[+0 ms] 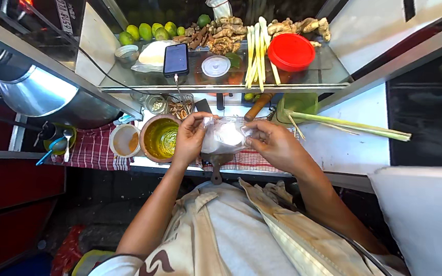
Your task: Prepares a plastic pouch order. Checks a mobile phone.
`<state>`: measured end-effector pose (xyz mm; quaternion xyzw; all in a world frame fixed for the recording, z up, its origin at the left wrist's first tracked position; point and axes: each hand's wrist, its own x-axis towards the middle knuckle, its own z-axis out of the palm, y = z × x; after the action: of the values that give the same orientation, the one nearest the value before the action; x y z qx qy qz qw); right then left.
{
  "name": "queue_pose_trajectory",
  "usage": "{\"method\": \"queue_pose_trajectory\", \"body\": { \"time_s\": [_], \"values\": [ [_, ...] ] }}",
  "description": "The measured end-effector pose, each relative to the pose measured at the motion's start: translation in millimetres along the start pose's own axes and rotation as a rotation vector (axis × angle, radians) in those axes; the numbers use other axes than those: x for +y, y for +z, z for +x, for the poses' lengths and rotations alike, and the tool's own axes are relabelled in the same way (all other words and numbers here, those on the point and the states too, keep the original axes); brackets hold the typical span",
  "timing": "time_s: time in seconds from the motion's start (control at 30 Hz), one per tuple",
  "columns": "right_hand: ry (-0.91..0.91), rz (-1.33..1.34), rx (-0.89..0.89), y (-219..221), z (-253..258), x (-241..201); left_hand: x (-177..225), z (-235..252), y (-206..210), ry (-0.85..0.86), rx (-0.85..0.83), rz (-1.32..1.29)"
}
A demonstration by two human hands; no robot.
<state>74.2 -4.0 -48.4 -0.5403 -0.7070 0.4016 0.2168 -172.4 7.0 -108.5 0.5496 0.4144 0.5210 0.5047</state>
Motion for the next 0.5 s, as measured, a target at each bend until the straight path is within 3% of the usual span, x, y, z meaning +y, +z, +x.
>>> {"method": "queue_pose_trajectory", "body": {
  "time_s": [0.13,0.2,0.33,0.5],
  "values": [
    [-0.184,-0.063,0.157,5.0,4.5,15.3,2.0,-2.2,1.8,-0.122,0.057,-0.091],
    [-0.257,0.051,0.173,10.1,14.4,27.8,0.7,-3.0,5.8,-0.172,0.075,-0.194],
    [-0.23,0.451,0.143,27.5,29.6,39.4,-15.0,-1.9,19.3,-0.18,0.104,-0.312],
    [-0.202,0.606,0.178,45.6,40.3,37.1,-31.1,5.2,36.1,-0.09,0.067,-0.429]
  ]
}}
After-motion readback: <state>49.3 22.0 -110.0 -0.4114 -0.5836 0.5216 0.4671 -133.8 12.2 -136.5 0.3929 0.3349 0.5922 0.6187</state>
